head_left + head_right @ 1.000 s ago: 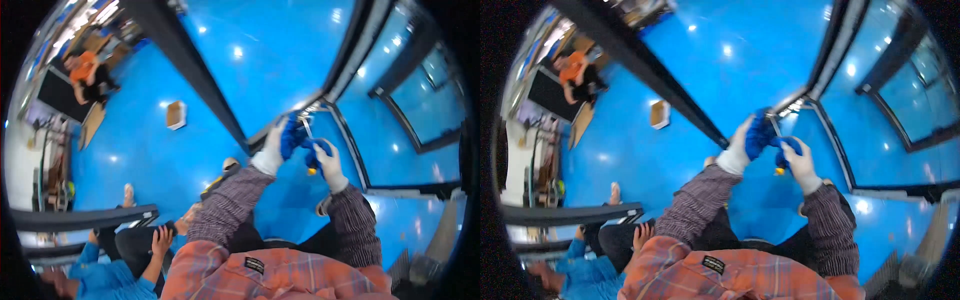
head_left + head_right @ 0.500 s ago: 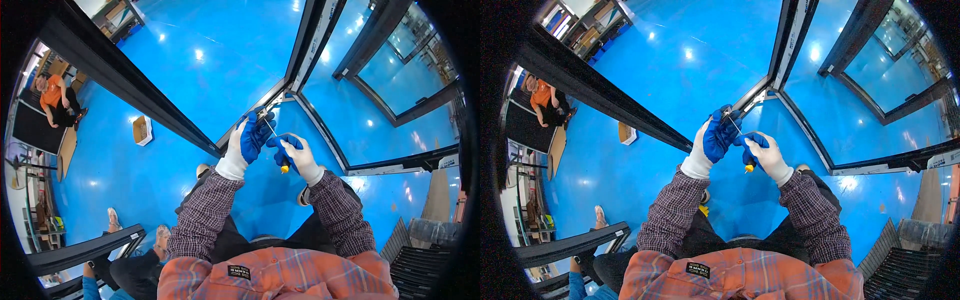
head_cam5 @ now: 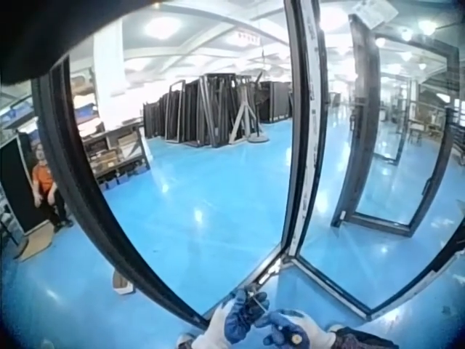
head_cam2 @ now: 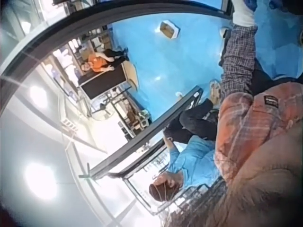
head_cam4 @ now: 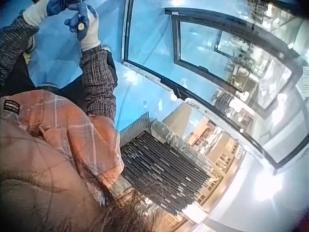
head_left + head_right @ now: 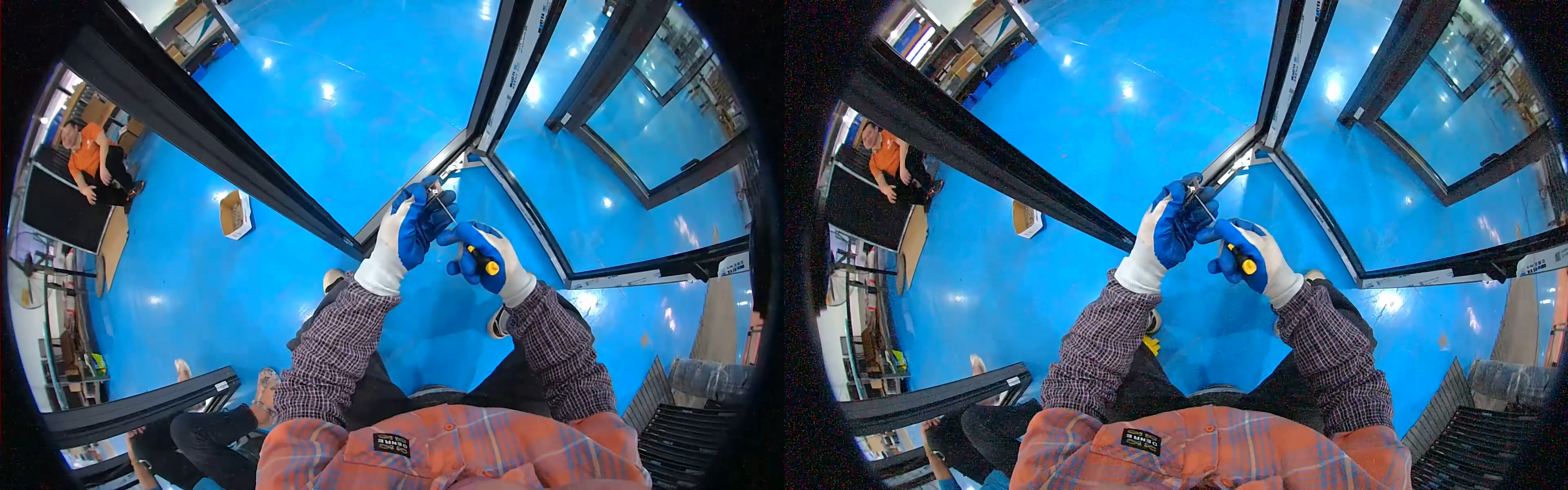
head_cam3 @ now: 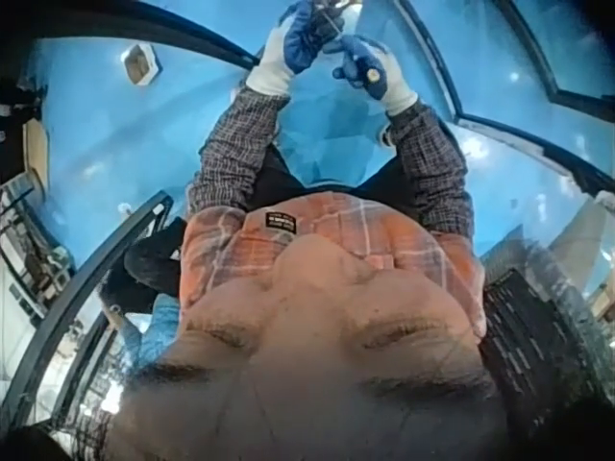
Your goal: Assembling and sealing large metal and glass door frames on an assembly floor.
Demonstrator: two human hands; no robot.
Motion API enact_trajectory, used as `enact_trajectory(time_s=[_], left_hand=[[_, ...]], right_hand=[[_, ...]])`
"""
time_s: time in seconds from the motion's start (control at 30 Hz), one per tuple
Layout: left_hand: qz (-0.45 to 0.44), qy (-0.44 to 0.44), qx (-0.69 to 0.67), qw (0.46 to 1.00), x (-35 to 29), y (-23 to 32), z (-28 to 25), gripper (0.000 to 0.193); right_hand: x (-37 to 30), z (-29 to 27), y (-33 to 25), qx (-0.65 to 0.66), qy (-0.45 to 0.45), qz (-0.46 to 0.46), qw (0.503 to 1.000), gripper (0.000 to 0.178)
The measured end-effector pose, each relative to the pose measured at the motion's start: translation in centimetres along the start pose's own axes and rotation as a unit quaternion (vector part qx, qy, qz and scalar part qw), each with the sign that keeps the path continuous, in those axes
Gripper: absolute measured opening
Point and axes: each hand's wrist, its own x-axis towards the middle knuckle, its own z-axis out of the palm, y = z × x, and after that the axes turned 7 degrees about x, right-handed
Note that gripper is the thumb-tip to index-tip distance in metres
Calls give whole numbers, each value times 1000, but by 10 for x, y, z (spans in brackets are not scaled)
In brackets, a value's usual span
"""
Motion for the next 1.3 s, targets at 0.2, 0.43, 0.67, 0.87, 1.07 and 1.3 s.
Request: enact_trajectory(time_s=[0.2, 0.43, 0.67, 0.87, 1.07, 1.3], left_hand=[[11, -47, -5, 999, 1, -1, -2, 33], [22, -45, 33, 998, 0, 5, 2, 33], [23, -49, 60, 997, -1, 9, 3, 34], [18, -52, 79, 995, 0, 10, -3, 36], [8, -38, 82, 996, 1, 10, 3, 34], [16, -26, 96, 995, -3, 12, -3, 27]], right_hand=[[0, -8, 14, 87, -13, -1, 996, 29], [-2, -8, 7, 92, -9, 35, 995, 33], [-5, -7, 3, 94, -2, 34, 995, 36], [-7, -2, 1, 99, 29, 49, 993, 35], [-10, -1, 0, 0, 84, 41, 996, 32], [-7, 3, -6, 124, 33, 75, 989, 26]])
